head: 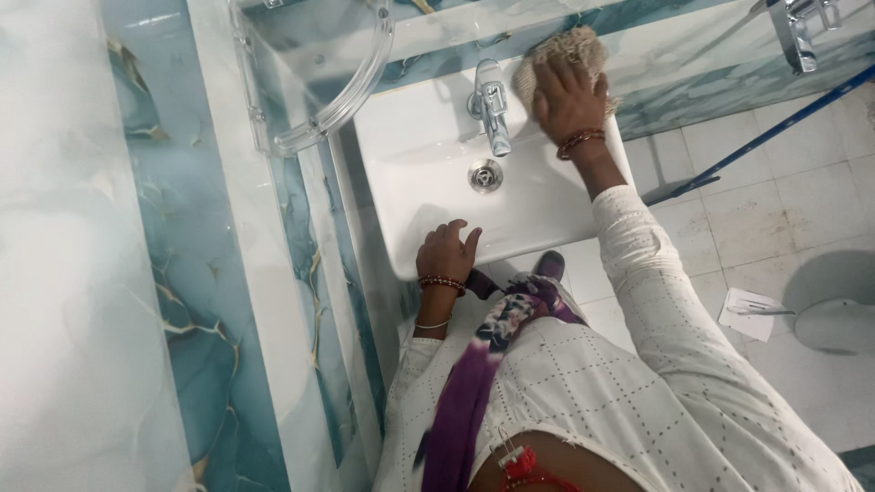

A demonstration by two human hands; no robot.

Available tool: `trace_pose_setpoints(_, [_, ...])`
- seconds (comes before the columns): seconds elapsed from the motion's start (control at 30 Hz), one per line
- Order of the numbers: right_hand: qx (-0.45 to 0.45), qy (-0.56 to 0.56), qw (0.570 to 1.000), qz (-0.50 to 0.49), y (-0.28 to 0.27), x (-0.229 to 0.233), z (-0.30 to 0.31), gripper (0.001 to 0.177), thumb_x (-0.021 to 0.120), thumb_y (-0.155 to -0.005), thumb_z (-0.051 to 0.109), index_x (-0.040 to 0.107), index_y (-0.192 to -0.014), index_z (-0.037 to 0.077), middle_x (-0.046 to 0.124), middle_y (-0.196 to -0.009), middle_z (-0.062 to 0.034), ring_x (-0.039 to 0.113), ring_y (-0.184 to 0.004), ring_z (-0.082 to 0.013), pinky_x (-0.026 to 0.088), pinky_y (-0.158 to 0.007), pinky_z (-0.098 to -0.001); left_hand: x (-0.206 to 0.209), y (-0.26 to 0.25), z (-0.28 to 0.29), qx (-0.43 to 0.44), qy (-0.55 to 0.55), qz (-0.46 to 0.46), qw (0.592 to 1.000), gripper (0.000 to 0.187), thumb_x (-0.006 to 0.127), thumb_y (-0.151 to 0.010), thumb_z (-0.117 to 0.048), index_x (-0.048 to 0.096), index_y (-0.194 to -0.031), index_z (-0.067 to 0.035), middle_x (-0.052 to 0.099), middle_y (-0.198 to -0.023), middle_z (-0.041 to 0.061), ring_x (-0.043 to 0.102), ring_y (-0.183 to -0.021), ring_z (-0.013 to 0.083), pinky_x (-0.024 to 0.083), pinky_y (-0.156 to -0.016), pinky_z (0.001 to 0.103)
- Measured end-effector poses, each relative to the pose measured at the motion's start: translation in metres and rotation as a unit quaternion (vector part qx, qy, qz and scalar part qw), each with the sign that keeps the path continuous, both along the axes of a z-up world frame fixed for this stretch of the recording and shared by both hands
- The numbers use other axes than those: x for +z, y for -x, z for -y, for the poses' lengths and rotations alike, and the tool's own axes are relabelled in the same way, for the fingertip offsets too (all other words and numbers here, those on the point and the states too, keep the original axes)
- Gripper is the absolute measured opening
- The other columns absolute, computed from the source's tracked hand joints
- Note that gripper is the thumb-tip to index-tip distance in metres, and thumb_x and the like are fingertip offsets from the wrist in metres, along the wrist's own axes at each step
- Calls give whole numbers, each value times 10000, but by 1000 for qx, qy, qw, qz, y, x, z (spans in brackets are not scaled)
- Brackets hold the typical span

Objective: The person wipes the interior and exterior surfaces of a white sink using a cloth, including the faucet and the surrounding basin edges.

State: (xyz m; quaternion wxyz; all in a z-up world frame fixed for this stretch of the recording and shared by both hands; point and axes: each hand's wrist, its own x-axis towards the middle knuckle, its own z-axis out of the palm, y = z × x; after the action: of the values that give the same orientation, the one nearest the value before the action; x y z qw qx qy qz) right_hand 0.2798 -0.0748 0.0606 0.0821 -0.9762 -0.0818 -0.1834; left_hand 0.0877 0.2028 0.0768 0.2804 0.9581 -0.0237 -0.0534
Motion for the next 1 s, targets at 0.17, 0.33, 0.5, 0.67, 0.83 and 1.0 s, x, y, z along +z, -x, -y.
trace_pose_setpoints(0.17, [-101, -11, 992, 77, -11, -2, -4, 360, 632, -999, 262, 638, -1351, 186, 600, -1385, -40, 539, -1249, -300, 389, -946, -676, -2, 1, 0, 2, -6, 32, 999, 393, 649, -947, -491, 718, -1095, -134, 714, -906, 71, 662, -862, 287, 542, -699, 449])
trace_pose_setpoints(0.33, [-49, 83, 989, 109, 14, 0, -40, 350, 657, -1028, 248, 637, -1360, 141, 601, -1260, -77, 551, -1126, -310, 440, -842, -563, 0, -1, 1, 5, -1, 39, 999, 385, 658, -936, -485, 723, -1083, -135, 716, -905, 76, 660, -853, 290, 541, -694, 450])
trace_pose_setpoints(0.5, [64, -57, 996, 30, 51, 27, -38, 363, 664, -958, 141, 655, -1320, 118, 637, -1261, -127, 584, -1122, -354, 512, -893, -504, -2, 1, 0, 2, 2, 54, 999, 384, 659, -944, -477, 723, -1089, -127, 713, -908, 84, 658, -844, 291, 541, -693, 446])
trace_pose_setpoints(0.67, [77, -358, 930, 6, 44, 86, -16, 296, 600, -1056, 33, 623, -1352, 44, 661, -1284, -157, 658, -1220, -315, 544, -1046, -443, -1, 2, -1, 1, 7, 65, 998, 369, 667, -947, -460, 721, -1083, -121, 714, -913, 88, 660, -835, 289, 542, -691, 446])
trace_pose_setpoints(0.83, [148, -307, 936, 84, 32, 114, -53, 515, 634, -1043, 52, 482, -1531, 116, 518, -1508, -158, 600, -1309, -373, 541, -1113, -439, -3, 1, 1, 1, 6, 63, 998, 371, 669, -940, -451, 722, -1085, -113, 718, -908, 93, 660, -831, 292, 536, -678, 450])
trace_pose_setpoints(1.0, [147, -178, 973, -21, 19, 99, -96, 619, 725, -1024, 185, 452, -1576, 252, 348, -1656, -174, 575, -1322, -454, 545, -1085, -506, -6, 4, 0, 3, 8, 80, 997, 367, 664, -945, -455, 727, -1078, -118, 721, -907, 93, 663, -830, 293, 538, -683, 444])
